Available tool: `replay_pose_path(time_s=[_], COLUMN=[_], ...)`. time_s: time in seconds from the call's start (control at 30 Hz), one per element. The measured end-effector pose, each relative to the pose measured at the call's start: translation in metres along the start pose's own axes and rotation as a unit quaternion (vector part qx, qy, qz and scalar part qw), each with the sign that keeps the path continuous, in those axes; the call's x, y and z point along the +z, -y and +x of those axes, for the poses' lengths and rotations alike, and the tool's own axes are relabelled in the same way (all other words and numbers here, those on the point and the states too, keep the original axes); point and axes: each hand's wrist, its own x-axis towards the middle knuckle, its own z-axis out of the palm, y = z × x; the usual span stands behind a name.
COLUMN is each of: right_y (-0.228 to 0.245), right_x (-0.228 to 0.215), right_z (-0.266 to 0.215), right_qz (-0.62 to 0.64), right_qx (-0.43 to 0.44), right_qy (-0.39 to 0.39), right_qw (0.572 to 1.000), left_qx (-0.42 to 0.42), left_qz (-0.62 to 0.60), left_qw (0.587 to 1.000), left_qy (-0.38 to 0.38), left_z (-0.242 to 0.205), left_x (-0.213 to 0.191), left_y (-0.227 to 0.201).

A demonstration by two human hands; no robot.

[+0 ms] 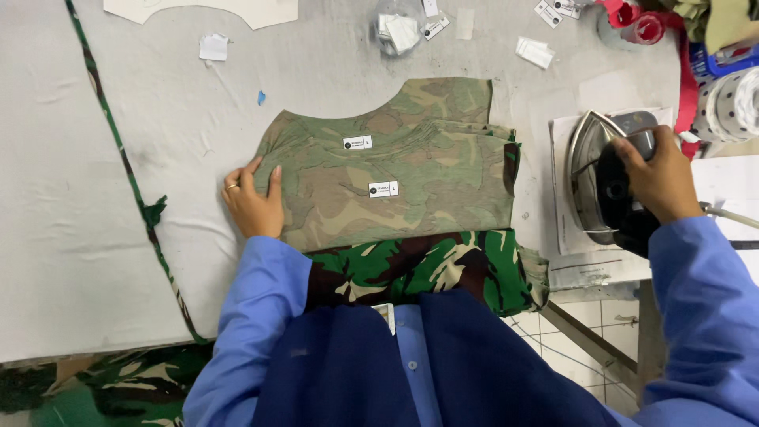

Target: The person irons a stack of camouflage-patterned shirts on a white-covered table. They repeatedly pick up small white labels, place them on the shirts, and press them with a steam iron. The person also folds and stacks the shirts between ironing cycles.

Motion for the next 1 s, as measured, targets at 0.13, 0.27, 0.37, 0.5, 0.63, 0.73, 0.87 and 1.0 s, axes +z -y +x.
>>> replay_pose_path(time_s=[0.13,0.27,0.37,0.5,0.63,0.73,0.87,1.0], right_y=[0.092,0.198,0.275,0.349,0.321,0.268,0.153,0.006], right_x=[-0.007,0.024,0.078,0.121,0.110,0.060,0.016,0.003], right_z=[-0.032,-0.051,-0.067,-0.089,-0.070,-0.053,-0.022,0.020], right_qz=[-0.017,-0.075,-0.104,-0.099,-0.117,-0.100,-0.044,-0.049], right_qx=[-0.029,-0.191,-0.342,-0.434,-0.430,-0.299,-0.116,0.004], right_qy=[0.035,0.179,0.293,0.349,0.344,0.370,0.226,0.083], right_qw=[0.999,0.962,0.887,0.825,0.826,0.874,0.966,0.995], left_qx=[-0.099,-0.083,-0.068,-0.058,-0.064,-0.069,-0.021,-0.015], left_qz=[-0.014,-0.023,-0.055,-0.092,-0.092,-0.085,-0.048,-0.017], left_qw=[0.992,0.994,0.995,0.994,0.993,0.993,0.999,0.999], left_qy=[0.083,0.062,0.040,0.022,0.027,0.040,0.001,0.027], left_z=[0.001,0.003,0.003,0.002,0.002,0.001,-0.002,-0.001], left_x=[-0.004,-0.003,-0.001,-0.001,-0.004,0.000,0.006,0.001], left_y=[-0.002,-0.003,0.004,0.006,0.005,0.008,0.018,0.014])
